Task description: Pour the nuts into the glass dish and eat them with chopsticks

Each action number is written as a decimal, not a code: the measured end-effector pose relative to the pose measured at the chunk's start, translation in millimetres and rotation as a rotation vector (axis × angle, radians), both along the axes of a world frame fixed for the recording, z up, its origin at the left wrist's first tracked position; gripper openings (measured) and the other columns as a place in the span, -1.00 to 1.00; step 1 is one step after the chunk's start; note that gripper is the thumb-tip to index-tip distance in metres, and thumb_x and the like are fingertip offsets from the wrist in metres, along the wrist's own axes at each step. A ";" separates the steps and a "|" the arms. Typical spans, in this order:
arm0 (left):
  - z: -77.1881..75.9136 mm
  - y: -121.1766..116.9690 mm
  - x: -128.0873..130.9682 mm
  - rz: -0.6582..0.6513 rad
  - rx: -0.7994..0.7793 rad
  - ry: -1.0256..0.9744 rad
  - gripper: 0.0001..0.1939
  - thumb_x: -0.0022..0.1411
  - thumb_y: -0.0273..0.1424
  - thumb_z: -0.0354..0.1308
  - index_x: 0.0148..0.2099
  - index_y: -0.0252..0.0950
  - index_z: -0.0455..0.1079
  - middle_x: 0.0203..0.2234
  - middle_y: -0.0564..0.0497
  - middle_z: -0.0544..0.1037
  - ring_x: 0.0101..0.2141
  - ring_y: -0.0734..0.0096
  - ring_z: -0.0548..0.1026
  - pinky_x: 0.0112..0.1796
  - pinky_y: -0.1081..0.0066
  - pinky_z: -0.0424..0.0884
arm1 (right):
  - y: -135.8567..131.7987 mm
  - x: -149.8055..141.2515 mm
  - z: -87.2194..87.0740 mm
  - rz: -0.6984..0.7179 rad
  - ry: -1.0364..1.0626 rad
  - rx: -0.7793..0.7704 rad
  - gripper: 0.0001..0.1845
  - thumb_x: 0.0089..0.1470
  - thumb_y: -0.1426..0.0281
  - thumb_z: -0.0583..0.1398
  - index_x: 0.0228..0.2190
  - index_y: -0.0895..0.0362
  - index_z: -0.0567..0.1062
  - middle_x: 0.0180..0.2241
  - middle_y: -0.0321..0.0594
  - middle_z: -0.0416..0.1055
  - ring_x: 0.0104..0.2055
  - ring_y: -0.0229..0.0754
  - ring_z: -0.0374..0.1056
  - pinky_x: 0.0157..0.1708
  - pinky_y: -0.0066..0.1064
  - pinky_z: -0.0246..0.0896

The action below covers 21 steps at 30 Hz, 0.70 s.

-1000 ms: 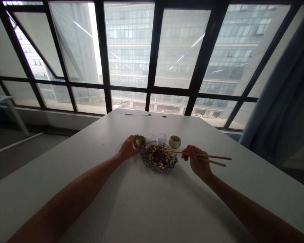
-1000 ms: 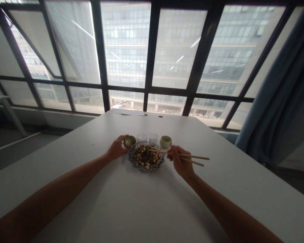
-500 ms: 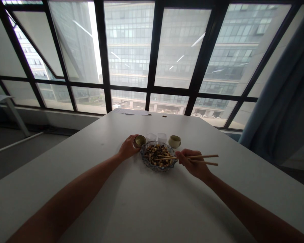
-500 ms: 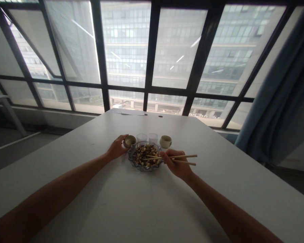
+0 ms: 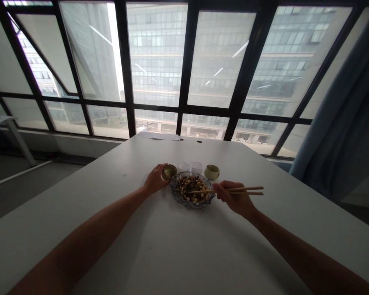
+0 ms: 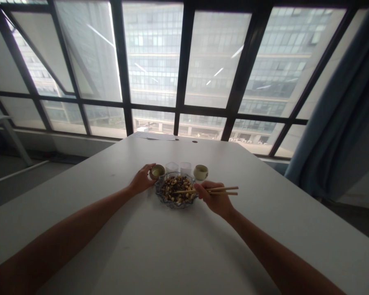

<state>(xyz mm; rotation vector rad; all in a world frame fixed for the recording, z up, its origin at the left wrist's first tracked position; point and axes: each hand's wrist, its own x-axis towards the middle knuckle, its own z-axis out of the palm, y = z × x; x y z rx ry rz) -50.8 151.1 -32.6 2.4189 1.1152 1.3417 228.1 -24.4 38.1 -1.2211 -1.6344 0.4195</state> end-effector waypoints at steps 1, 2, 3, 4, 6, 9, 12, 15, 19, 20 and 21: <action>-0.6 0.8 0.0 0.004 0.001 -0.004 -0.32 0.01 -0.38 0.33 0.19 -0.29 0.28 0.05 -0.18 0.46 0.03 0.07 0.47 0.04 0.09 0.43 | 1.5 0.1 -1.5 -0.016 0.046 -0.001 -0.44 0.05 -0.07 0.25 -0.63 0.15 0.52 -0.72 -0.21 0.37 -0.69 -0.28 0.23 -0.72 -0.48 0.10; -1.3 1.7 -0.1 0.010 -0.001 -0.009 -0.32 0.00 -0.37 0.33 0.19 -0.28 0.28 0.05 -0.18 0.46 0.03 0.07 0.47 0.05 0.09 0.43 | 3.5 0.5 -3.7 -0.032 0.098 -0.006 -0.43 0.03 -0.09 0.26 -0.62 0.15 0.52 -0.72 -0.21 0.37 -0.70 -0.28 0.22 -0.73 -0.49 0.09; -1.9 2.6 -0.2 0.016 -0.007 -0.014 -0.31 0.00 -0.36 0.34 0.20 -0.28 0.28 0.05 -0.18 0.46 0.03 0.07 0.47 0.06 0.09 0.43 | 5.9 1.1 -6.8 -0.047 0.156 -0.012 -0.42 0.01 -0.11 0.26 -0.61 0.16 0.53 -0.72 -0.21 0.37 -0.70 -0.28 0.21 -0.74 -0.49 0.07; -2.4 3.4 -0.3 0.023 -0.018 -0.019 -0.30 0.00 -0.35 0.34 0.20 -0.28 0.28 0.05 -0.18 0.46 0.04 0.06 0.47 0.06 0.10 0.43 | 8.6 1.9 -10.7 -0.060 0.214 -0.020 -0.41 -0.01 -0.14 0.27 -0.59 0.16 0.53 -0.72 -0.21 0.37 -0.71 -0.29 0.21 -0.75 -0.49 0.07; -3.0 4.5 -0.5 0.033 -0.047 -0.025 -0.29 0.01 -0.34 0.34 0.21 -0.31 0.27 0.07 -0.21 0.45 0.04 0.05 0.47 0.06 0.10 0.43 | 14.6 4.0 -21.0 -0.082 0.324 -0.038 -0.38 -0.07 -0.17 0.28 -0.59 0.17 0.53 -0.72 -0.21 0.36 -0.71 -0.30 0.20 -0.74 -0.49 0.08; -3.2 4.7 -0.4 0.031 -0.076 -0.024 -0.29 0.02 -0.33 0.33 0.22 -0.34 0.25 0.08 -0.24 0.44 0.05 0.05 0.46 0.06 0.10 0.43 | 22.9 7.0 -38.2 -0.109 0.455 -0.083 -0.34 -0.14 -0.21 0.29 -0.59 0.18 0.52 -0.71 -0.21 0.36 -0.70 -0.29 0.21 -0.73 -0.47 0.13; -3.8 4.9 -0.2 0.041 -0.086 -0.023 -0.28 0.02 -0.31 0.33 0.22 -0.35 0.25 0.10 -0.25 0.43 0.07 0.04 0.45 0.08 0.10 0.40 | 28.4 8.6 -50.6 -0.114 0.562 -0.127 -0.33 -0.20 -0.23 0.31 -0.58 0.19 0.50 -0.70 -0.22 0.36 -0.69 -0.28 0.22 -0.73 -0.47 0.13; -5.5 6.2 -0.2 0.067 -0.099 -0.029 -0.28 0.04 -0.27 0.32 0.22 -0.36 0.24 0.09 -0.26 0.45 0.07 0.02 0.46 0.09 0.07 0.39 | 31.3 9.5 -55.2 -0.107 0.649 -0.151 -0.35 -0.25 -0.20 0.36 -0.58 0.19 0.49 -0.70 -0.24 0.34 -0.68 -0.29 0.21 -0.73 -0.48 0.13; -7.0 7.3 -0.2 0.076 -0.133 -0.035 -0.28 0.06 -0.26 0.31 0.23 -0.33 0.21 0.06 -0.24 0.48 0.04 0.03 0.48 0.06 0.06 0.41 | 32.6 11.2 -55.5 -0.105 0.691 -0.160 -0.34 -0.28 -0.21 0.36 -0.57 0.17 0.46 -0.69 -0.24 0.35 -0.67 -0.28 0.23 -0.71 -0.46 0.15; -7.1 7.2 -0.1 0.073 -0.122 -0.033 -0.29 0.06 -0.27 0.31 0.22 -0.32 0.22 0.07 -0.24 0.48 0.04 0.03 0.48 0.06 0.06 0.41 | 32.1 11.2 -55.6 -0.113 0.686 -0.153 -0.34 -0.27 -0.22 0.35 -0.56 0.16 0.46 -0.68 -0.24 0.35 -0.67 -0.27 0.23 -0.71 -0.45 0.15; -7.1 6.9 0.1 0.065 -0.101 -0.031 -0.30 0.05 -0.28 0.31 0.22 -0.31 0.22 0.08 -0.24 0.47 0.04 0.04 0.48 0.07 0.06 0.41 | 30.9 10.9 -55.8 -0.122 0.668 -0.139 -0.34 -0.24 -0.22 0.34 -0.55 0.16 0.47 -0.68 -0.23 0.35 -0.67 -0.27 0.23 -0.71 -0.45 0.15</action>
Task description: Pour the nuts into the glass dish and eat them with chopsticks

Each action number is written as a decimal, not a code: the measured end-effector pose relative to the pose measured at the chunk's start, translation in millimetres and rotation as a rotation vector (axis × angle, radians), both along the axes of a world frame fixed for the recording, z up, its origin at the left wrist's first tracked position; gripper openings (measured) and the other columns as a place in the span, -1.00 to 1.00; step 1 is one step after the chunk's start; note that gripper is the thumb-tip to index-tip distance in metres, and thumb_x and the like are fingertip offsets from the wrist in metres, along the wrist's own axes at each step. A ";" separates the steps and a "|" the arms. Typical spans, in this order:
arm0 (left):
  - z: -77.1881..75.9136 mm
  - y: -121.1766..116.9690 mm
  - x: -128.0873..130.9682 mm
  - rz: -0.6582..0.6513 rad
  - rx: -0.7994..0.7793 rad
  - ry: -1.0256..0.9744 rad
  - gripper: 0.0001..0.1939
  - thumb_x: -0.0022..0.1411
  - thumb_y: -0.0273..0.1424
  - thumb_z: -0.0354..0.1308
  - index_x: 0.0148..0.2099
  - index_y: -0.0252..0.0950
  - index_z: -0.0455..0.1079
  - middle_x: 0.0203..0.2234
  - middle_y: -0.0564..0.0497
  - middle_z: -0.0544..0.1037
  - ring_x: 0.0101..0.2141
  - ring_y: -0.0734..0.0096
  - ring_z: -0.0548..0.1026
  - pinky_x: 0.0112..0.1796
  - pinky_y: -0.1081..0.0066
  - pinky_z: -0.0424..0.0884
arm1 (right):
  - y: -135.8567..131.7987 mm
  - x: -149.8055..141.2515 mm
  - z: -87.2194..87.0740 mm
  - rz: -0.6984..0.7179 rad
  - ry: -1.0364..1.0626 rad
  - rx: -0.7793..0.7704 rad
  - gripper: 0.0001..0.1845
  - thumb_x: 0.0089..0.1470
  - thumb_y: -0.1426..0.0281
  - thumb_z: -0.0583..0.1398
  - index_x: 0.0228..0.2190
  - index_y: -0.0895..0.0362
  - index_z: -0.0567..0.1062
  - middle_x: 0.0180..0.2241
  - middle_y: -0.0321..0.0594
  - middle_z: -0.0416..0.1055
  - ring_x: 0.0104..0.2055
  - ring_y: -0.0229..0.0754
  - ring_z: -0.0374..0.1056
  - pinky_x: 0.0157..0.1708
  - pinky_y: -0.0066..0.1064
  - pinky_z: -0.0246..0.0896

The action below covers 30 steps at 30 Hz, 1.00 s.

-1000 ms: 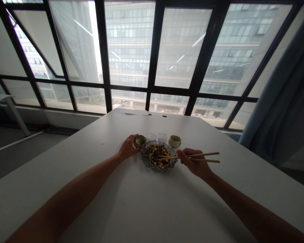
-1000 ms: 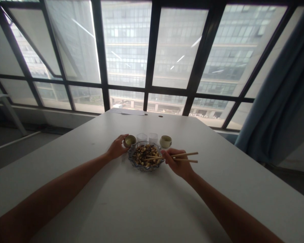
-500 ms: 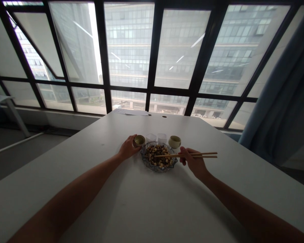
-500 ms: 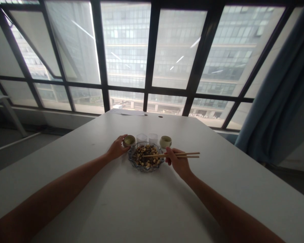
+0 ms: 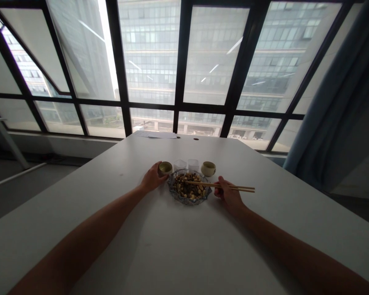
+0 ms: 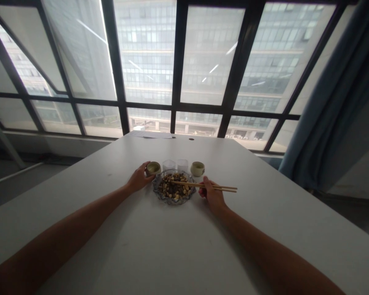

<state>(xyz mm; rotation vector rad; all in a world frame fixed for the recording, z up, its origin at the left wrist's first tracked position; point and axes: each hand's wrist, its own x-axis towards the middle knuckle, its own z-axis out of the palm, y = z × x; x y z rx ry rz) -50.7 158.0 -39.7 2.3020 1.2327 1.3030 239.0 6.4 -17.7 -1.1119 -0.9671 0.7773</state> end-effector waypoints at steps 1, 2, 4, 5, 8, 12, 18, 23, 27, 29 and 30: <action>0.0 -0.3 0.2 -0.012 0.024 0.004 -0.31 0.04 -0.30 0.32 0.21 -0.30 0.23 0.09 -0.23 0.46 0.04 0.05 0.48 0.07 0.07 0.41 | -2.0 -0.7 -0.3 -0.015 -0.037 0.018 -0.34 -0.19 -0.23 0.31 -0.54 0.16 0.47 -0.68 -0.23 0.36 -0.68 -0.26 0.23 -0.71 -0.45 0.15; -0.1 -0.6 0.4 -0.026 0.045 0.008 -0.31 0.03 -0.32 0.32 0.20 -0.29 0.24 0.09 -0.22 0.45 0.03 0.06 0.48 0.06 0.09 0.42 | -4.7 -1.8 -0.6 -0.031 -0.094 0.045 -0.35 -0.13 -0.22 0.28 -0.54 0.16 0.47 -0.68 -0.22 0.36 -0.67 -0.26 0.23 -0.70 -0.44 0.15; -0.5 -0.8 0.8 -0.048 0.066 0.016 -0.31 0.01 -0.36 0.33 0.20 -0.26 0.24 0.09 -0.20 0.44 0.01 0.08 0.49 0.03 0.11 0.44 | -12.4 -4.9 -0.4 -0.062 -0.267 0.120 -0.39 0.05 -0.17 0.19 -0.54 0.15 0.47 -0.68 -0.22 0.37 -0.67 -0.25 0.25 -0.68 -0.43 0.17; -0.9 -0.6 0.9 -0.050 0.067 0.016 -0.31 0.01 -0.37 0.33 0.20 -0.25 0.24 0.09 -0.19 0.44 0.01 0.09 0.49 0.02 0.11 0.45 | -16.9 -6.8 0.5 -0.068 -0.383 0.167 -0.42 0.13 -0.12 0.15 -0.54 0.13 0.47 -0.67 -0.23 0.38 -0.66 -0.25 0.26 -0.66 -0.43 0.19; -2.4 1.2 0.8 -0.037 0.058 0.006 -0.31 0.02 -0.36 0.32 0.20 -0.25 0.23 0.09 -0.19 0.44 0.02 0.09 0.49 0.04 0.10 0.44 | -29.1 -12.3 7.5 0.006 -0.800 0.417 -0.55 0.26 0.07 0.12 -0.50 0.11 0.49 -0.61 -0.22 0.42 -0.59 -0.24 0.31 -0.58 -0.42 0.23; -3.4 3.0 0.5 -0.027 0.055 0.007 -0.31 0.02 -0.31 0.32 0.20 -0.27 0.23 0.09 -0.20 0.45 0.06 0.06 0.46 0.06 0.10 0.42 | -36.2 -18.5 22.7 0.164 -1.242 0.854 -0.78 0.30 0.29 0.12 -0.35 0.10 0.49 -0.55 -0.23 0.42 -0.54 -0.23 0.30 -0.44 -0.37 0.26; -1.8 2.2 0.2 -0.028 0.047 0.007 -0.32 0.04 -0.31 0.31 0.20 -0.28 0.23 0.08 -0.21 0.45 0.05 0.07 0.46 0.06 0.09 0.41 | -37.8 -21.3 31.0 0.184 -1.431 0.995 -0.84 0.32 0.34 0.11 -0.27 0.13 0.46 -0.54 -0.25 0.39 -0.52 -0.24 0.27 -0.41 -0.36 0.22; -1.0 2.1 -0.2 -0.032 0.047 0.002 -0.33 0.03 -0.30 0.31 0.19 -0.28 0.24 0.06 -0.20 0.47 0.03 0.09 0.48 0.04 0.12 0.42 | -37.1 -20.7 25.4 0.140 -1.295 0.919 -0.87 0.29 0.35 0.13 -0.28 0.10 0.46 -0.51 -0.25 0.42 -0.50 -0.23 0.31 -0.40 -0.36 0.23; -1.6 2.4 -0.5 -0.037 0.029 -0.012 -0.32 0.03 -0.31 0.31 0.20 -0.27 0.24 0.07 -0.20 0.46 -0.01 0.11 0.50 0.02 0.12 0.44 | -36.7 -21.0 21.6 0.039 -1.133 0.786 -0.81 0.29 0.38 0.09 -0.36 0.08 0.44 -0.51 -0.23 0.44 -0.47 -0.21 0.33 -0.38 -0.34 0.26; -1.6 2.4 -0.6 -0.043 0.023 -0.019 -0.33 0.04 -0.31 0.31 0.20 -0.26 0.24 0.08 -0.20 0.46 -0.01 0.11 0.50 0.02 0.12 0.45 | -37.0 -21.6 20.7 0.024 -1.110 0.753 -0.78 0.30 0.38 0.07 -0.39 0.08 0.43 -0.52 -0.23 0.42 -0.48 -0.22 0.32 -0.39 -0.34 0.26; -1.5 2.2 -0.7 -0.044 0.021 -0.020 -0.33 0.04 -0.30 0.30 0.20 -0.27 0.24 0.08 -0.20 0.46 0.00 0.11 0.50 0.02 0.12 0.44 | -37.2 -22.0 20.5 0.023 -1.108 0.750 -0.78 0.30 0.39 0.07 -0.39 0.08 0.42 -0.52 -0.23 0.42 -0.48 -0.22 0.32 -0.39 -0.34 0.25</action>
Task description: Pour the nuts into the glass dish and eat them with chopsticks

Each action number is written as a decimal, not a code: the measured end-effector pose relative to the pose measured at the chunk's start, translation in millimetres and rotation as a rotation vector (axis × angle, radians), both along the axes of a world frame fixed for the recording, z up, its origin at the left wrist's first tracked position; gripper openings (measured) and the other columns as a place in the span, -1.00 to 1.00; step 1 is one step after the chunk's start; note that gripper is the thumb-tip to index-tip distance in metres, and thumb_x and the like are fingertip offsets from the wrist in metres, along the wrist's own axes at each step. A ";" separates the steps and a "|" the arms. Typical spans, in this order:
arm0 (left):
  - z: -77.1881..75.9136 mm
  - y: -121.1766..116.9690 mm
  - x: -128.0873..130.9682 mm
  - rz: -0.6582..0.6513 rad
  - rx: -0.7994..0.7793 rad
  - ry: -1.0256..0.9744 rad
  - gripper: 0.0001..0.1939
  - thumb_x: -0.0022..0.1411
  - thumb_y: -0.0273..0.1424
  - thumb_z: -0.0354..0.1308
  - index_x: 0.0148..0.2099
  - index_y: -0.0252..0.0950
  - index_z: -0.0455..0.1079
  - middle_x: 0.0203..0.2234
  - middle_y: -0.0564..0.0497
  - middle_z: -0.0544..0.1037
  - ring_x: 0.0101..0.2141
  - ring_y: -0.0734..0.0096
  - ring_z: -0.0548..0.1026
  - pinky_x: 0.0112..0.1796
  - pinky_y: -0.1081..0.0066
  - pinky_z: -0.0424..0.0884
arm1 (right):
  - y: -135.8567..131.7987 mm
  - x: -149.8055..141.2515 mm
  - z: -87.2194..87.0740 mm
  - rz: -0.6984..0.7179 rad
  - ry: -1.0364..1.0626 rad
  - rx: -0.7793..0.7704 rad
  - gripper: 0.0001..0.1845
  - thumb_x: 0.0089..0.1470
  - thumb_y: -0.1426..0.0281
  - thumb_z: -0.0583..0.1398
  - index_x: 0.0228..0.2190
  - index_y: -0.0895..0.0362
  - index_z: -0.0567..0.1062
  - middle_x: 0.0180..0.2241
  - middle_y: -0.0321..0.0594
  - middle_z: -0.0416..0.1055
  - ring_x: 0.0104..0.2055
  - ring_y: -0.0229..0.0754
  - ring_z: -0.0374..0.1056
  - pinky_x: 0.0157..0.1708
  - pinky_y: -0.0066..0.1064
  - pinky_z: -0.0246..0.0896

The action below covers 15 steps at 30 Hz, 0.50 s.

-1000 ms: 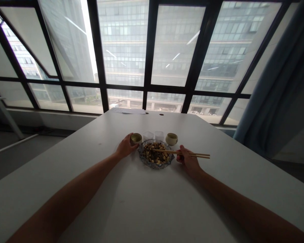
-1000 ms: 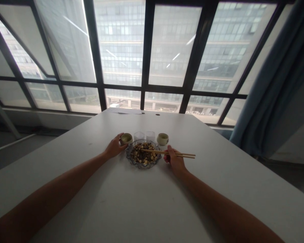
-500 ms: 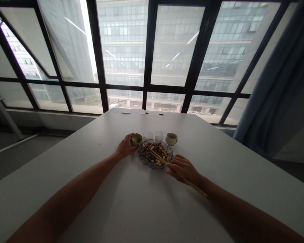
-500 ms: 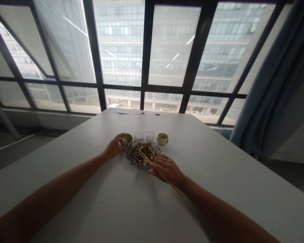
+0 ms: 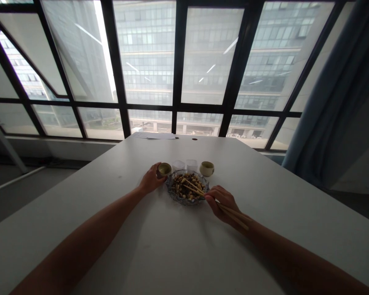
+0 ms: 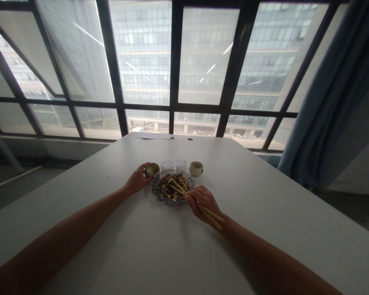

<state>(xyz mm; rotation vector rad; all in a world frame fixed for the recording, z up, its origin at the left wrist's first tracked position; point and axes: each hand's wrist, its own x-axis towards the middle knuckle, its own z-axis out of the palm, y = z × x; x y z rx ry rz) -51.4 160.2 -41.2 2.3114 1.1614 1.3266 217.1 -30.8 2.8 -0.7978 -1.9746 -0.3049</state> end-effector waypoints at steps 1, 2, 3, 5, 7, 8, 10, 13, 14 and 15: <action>0.2 -0.2 0.0 0.002 -0.001 0.002 -0.32 0.04 -0.30 0.30 0.20 -0.28 0.24 0.08 -0.21 0.46 0.00 0.10 0.49 0.02 0.12 0.45 | -0.2 -0.3 -0.2 0.003 -0.001 0.001 -0.78 0.30 0.40 0.07 -0.40 0.09 0.42 -0.52 -0.24 0.41 -0.48 -0.22 0.31 -0.40 -0.35 0.24; 0.5 -0.5 0.0 0.004 -0.003 0.005 -0.32 0.04 -0.30 0.30 0.20 -0.29 0.24 0.08 -0.21 0.46 0.00 0.10 0.49 0.02 0.12 0.45 | -0.4 -0.5 -0.4 0.006 -0.001 0.003 -0.78 0.29 0.41 0.07 -0.41 0.09 0.41 -0.52 -0.24 0.40 -0.49 -0.22 0.30 -0.40 -0.35 0.23; 0.8 -0.7 -0.1 0.007 -0.006 0.009 -0.32 0.04 -0.29 0.30 0.20 -0.30 0.24 0.08 -0.22 0.46 0.00 0.09 0.50 0.02 0.11 0.45 | -0.6 -0.6 -0.6 0.007 0.000 0.004 -0.78 0.28 0.42 0.07 -0.42 0.09 0.40 -0.54 -0.25 0.38 -0.50 -0.23 0.28 -0.41 -0.35 0.22; 1.3 -1.1 -0.3 0.013 -0.006 0.018 -0.31 0.04 -0.29 0.30 0.20 -0.30 0.23 0.08 -0.23 0.45 0.00 0.08 0.49 0.02 0.11 0.45 | -0.8 -0.4 -1.1 0.009 0.005 -0.005 -0.75 0.27 0.44 0.07 -0.47 0.08 0.35 -0.57 -0.28 0.33 -0.53 -0.23 0.23 -0.43 -0.36 0.18; 1.3 -1.0 -0.5 0.014 -0.001 0.022 -0.32 0.05 -0.29 0.30 0.20 -0.30 0.23 0.08 -0.22 0.45 0.00 0.09 0.49 0.02 0.12 0.45 | -1.0 0.0 -1.8 -0.005 0.019 -0.015 -0.70 0.27 0.46 0.06 -0.52 0.07 0.30 -0.60 -0.30 0.27 -0.56 -0.24 0.19 -0.45 -0.37 0.14; 1.1 -0.9 -0.6 0.013 0.001 0.023 -0.32 0.05 -0.29 0.30 0.21 -0.29 0.23 0.08 -0.22 0.45 0.00 0.09 0.50 0.01 0.12 0.45 | -1.0 0.1 -2.1 -0.020 0.030 -0.016 -0.68 0.27 0.46 0.05 -0.54 0.07 0.27 -0.61 -0.30 0.26 -0.56 -0.24 0.18 -0.46 -0.38 0.13; 0.5 -0.4 -0.7 0.008 0.004 0.021 -0.32 0.05 -0.29 0.30 0.21 -0.29 0.23 0.08 -0.22 0.45 -0.02 0.11 0.50 0.00 0.13 0.46 | -0.9 0.1 -2.4 -0.061 0.045 -0.009 -0.66 0.28 0.46 0.05 -0.56 0.07 0.24 -0.61 -0.30 0.24 -0.56 -0.25 0.17 -0.47 -0.38 0.11; -0.2 0.2 -0.6 0.005 0.014 0.019 -0.32 0.05 -0.30 0.30 0.21 -0.30 0.23 0.07 -0.22 0.45 -0.01 0.11 0.49 0.01 0.13 0.45 | 0.0 -0.3 -1.7 -0.101 0.014 -0.008 -0.65 0.29 0.45 0.05 -0.56 0.07 0.23 -0.61 -0.31 0.23 -0.56 -0.26 0.16 -0.46 -0.40 0.11; -0.2 0.2 -0.6 0.006 0.016 0.019 -0.33 0.05 -0.29 0.30 0.20 -0.29 0.23 0.08 -0.21 0.45 0.00 0.11 0.49 0.01 0.13 0.45 | 0.4 -0.5 -1.3 -0.098 -0.009 -0.010 -0.65 0.29 0.45 0.05 -0.56 0.08 0.23 -0.62 -0.32 0.23 -0.56 -0.27 0.16 -0.46 -0.40 0.12; -0.1 0.1 -0.5 0.006 0.016 0.020 -0.32 0.05 -0.29 0.30 0.21 -0.29 0.23 0.08 -0.21 0.45 0.00 0.11 0.49 0.01 0.13 0.44 | 0.9 -0.5 -0.9 -0.092 -0.028 -0.009 -0.65 0.30 0.45 0.05 -0.56 0.08 0.24 -0.62 -0.32 0.23 -0.56 -0.27 0.15 -0.46 -0.41 0.12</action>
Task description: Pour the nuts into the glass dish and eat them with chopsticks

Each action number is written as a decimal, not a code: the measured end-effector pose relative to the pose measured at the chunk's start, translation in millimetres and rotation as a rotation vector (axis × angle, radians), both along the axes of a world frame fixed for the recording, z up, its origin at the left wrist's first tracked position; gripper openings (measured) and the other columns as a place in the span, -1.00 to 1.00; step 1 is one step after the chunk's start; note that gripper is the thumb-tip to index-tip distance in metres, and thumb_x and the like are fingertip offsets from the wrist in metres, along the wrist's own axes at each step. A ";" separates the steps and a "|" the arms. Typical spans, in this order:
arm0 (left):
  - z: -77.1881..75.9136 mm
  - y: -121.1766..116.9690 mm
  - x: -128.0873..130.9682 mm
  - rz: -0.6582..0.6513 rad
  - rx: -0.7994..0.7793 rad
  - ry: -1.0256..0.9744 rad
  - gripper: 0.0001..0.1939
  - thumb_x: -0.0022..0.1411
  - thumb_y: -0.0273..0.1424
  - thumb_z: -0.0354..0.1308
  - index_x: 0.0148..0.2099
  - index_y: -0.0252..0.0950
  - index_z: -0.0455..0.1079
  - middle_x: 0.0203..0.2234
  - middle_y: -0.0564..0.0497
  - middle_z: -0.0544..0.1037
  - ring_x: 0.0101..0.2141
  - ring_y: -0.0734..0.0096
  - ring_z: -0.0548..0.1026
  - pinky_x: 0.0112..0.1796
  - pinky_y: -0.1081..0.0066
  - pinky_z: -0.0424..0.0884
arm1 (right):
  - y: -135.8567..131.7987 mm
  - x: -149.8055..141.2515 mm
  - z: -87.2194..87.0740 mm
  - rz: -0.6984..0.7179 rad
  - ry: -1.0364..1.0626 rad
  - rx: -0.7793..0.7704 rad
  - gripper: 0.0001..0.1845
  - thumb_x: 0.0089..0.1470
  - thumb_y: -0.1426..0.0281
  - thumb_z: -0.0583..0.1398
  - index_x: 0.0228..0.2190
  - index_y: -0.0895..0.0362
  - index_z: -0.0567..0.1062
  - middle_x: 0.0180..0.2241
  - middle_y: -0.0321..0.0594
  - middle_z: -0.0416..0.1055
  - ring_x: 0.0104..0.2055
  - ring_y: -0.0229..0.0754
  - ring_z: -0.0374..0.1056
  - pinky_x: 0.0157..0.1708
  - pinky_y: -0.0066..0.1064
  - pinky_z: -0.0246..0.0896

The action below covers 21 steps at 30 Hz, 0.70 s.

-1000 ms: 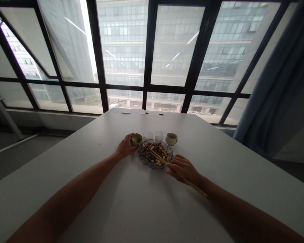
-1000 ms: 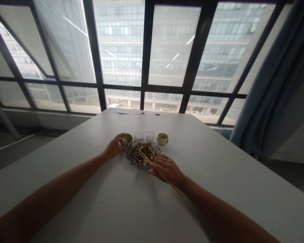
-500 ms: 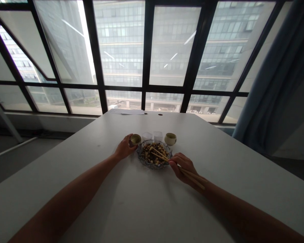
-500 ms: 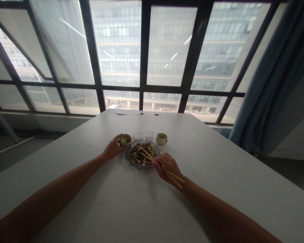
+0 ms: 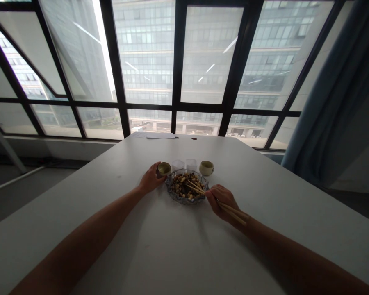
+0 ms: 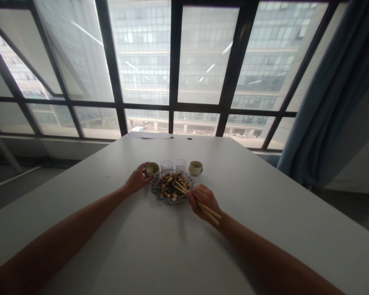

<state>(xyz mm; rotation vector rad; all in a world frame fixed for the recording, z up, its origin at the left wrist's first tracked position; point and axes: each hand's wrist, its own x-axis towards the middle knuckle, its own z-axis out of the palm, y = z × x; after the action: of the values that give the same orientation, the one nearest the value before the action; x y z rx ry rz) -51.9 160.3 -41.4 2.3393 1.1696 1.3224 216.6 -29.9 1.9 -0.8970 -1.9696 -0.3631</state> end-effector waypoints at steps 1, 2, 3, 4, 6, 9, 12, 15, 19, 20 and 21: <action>0.1 -0.2 0.0 0.001 -0.001 0.002 -0.32 0.05 -0.29 0.30 0.21 -0.29 0.23 0.07 -0.20 0.46 0.00 0.11 0.49 0.01 0.14 0.45 | 0.4 0.0 0.4 0.008 -0.011 0.004 -0.65 0.30 0.44 0.05 -0.56 0.08 0.25 -0.62 -0.32 0.24 -0.56 -0.28 0.15 -0.46 -0.41 0.13; 0.3 -0.4 0.0 0.002 -0.002 0.004 -0.32 0.05 -0.29 0.30 0.21 -0.28 0.23 0.07 -0.20 0.46 -0.01 0.12 0.49 0.01 0.14 0.45 | 0.6 0.2 0.8 0.016 -0.014 0.012 -0.65 0.30 0.44 0.05 -0.56 0.08 0.25 -0.62 -0.32 0.25 -0.56 -0.28 0.15 -0.46 -0.42 0.13; 0.6 -0.7 0.0 0.004 -0.002 0.005 -0.32 0.05 -0.29 0.30 0.20 -0.28 0.23 0.07 -0.19 0.46 0.00 0.12 0.49 0.01 0.15 0.45 | 0.5 0.3 1.1 0.023 -0.010 0.020 -0.65 0.30 0.43 0.06 -0.56 0.08 0.26 -0.62 -0.32 0.25 -0.57 -0.28 0.15 -0.47 -0.42 0.13; 0.8 -0.9 -0.1 0.006 -0.001 0.008 -0.32 0.05 -0.29 0.30 0.20 -0.28 0.23 0.06 -0.19 0.47 0.00 0.12 0.49 0.02 0.15 0.44 | 0.2 0.4 1.1 0.031 0.001 0.027 -0.64 0.30 0.43 0.06 -0.56 0.09 0.27 -0.62 -0.32 0.25 -0.57 -0.29 0.15 -0.48 -0.43 0.13; 1.2 -1.2 -0.3 0.012 -0.003 0.012 -0.33 0.05 -0.29 0.30 0.20 -0.28 0.23 0.07 -0.19 0.46 0.02 0.11 0.48 0.03 0.15 0.43 | -1.1 0.2 0.4 0.051 0.028 0.020 -0.63 0.31 0.41 0.07 -0.57 0.09 0.28 -0.63 -0.31 0.25 -0.57 -0.29 0.15 -0.49 -0.43 0.13; 1.4 -1.0 -0.6 0.009 -0.016 0.013 -0.32 0.05 -0.29 0.29 0.21 -0.29 0.22 0.08 -0.20 0.45 0.02 0.09 0.48 0.04 0.12 0.43 | -3.1 -1.4 -3.8 0.040 0.144 -0.082 -0.58 0.31 0.28 0.08 -0.59 0.10 0.32 -0.64 -0.29 0.28 -0.59 -0.29 0.19 -0.53 -0.44 0.14; 1.4 -1.0 -1.0 0.001 -0.008 0.007 -0.33 0.05 -0.31 0.29 0.20 -0.30 0.22 0.07 -0.22 0.45 0.00 0.09 0.49 0.03 0.10 0.44 | 0.1 -3.2 -10.4 -0.021 0.474 -0.285 -0.51 0.30 0.11 0.07 -0.58 0.11 0.38 -0.67 -0.28 0.32 -0.64 -0.30 0.21 -0.62 -0.46 0.11; 1.0 -1.7 -1.0 -0.046 0.035 0.005 -0.34 0.03 -0.36 0.29 0.18 -0.30 0.23 0.08 -0.22 0.43 -0.02 0.11 0.50 0.01 0.11 0.46 | 10.1 -2.0 -15.5 -0.034 0.872 -0.427 -0.42 0.19 -0.09 0.10 -0.54 0.13 0.44 -0.70 -0.27 0.32 -0.68 -0.29 0.19 -0.70 -0.47 0.08; 0.2 -2.6 -0.6 -0.100 0.041 -0.028 -0.36 -0.01 -0.39 0.32 0.13 -0.29 0.23 0.01 -0.19 0.47 -0.13 0.21 0.54 -0.09 0.19 0.52 | 23.5 3.5 -18.9 -0.015 1.199 -0.505 -0.33 -0.08 -0.25 0.23 -0.56 0.16 0.46 -0.71 -0.27 0.32 -0.69 -0.31 0.20 -0.73 -0.49 0.09; 0.1 -2.7 -0.6 -0.100 0.031 -0.034 -0.36 -0.02 -0.38 0.33 0.12 -0.28 0.23 -0.01 -0.19 0.48 -0.15 0.22 0.55 -0.11 0.20 0.52 | 25.2 4.3 -19.3 -0.004 1.254 -0.516 -0.32 -0.14 -0.25 0.26 -0.56 0.17 0.45 -0.71 -0.27 0.32 -0.69 -0.31 0.20 -0.73 -0.49 0.09; 0.1 -2.8 -0.5 -0.098 0.021 -0.039 -0.36 -0.03 -0.37 0.33 0.11 -0.28 0.23 -0.03 -0.18 0.50 -0.15 0.22 0.55 -0.12 0.20 0.52 | 26.0 4.7 -19.5 0.010 1.297 -0.525 -0.31 -0.18 -0.26 0.28 -0.57 0.17 0.45 -0.72 -0.28 0.31 -0.70 -0.31 0.20 -0.74 -0.50 0.08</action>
<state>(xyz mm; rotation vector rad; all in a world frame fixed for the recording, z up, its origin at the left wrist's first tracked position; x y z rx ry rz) -52.5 157.5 -41.3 2.3419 1.0215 1.3468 221.3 -3.9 -17.6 -1.0373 -0.8253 0.6582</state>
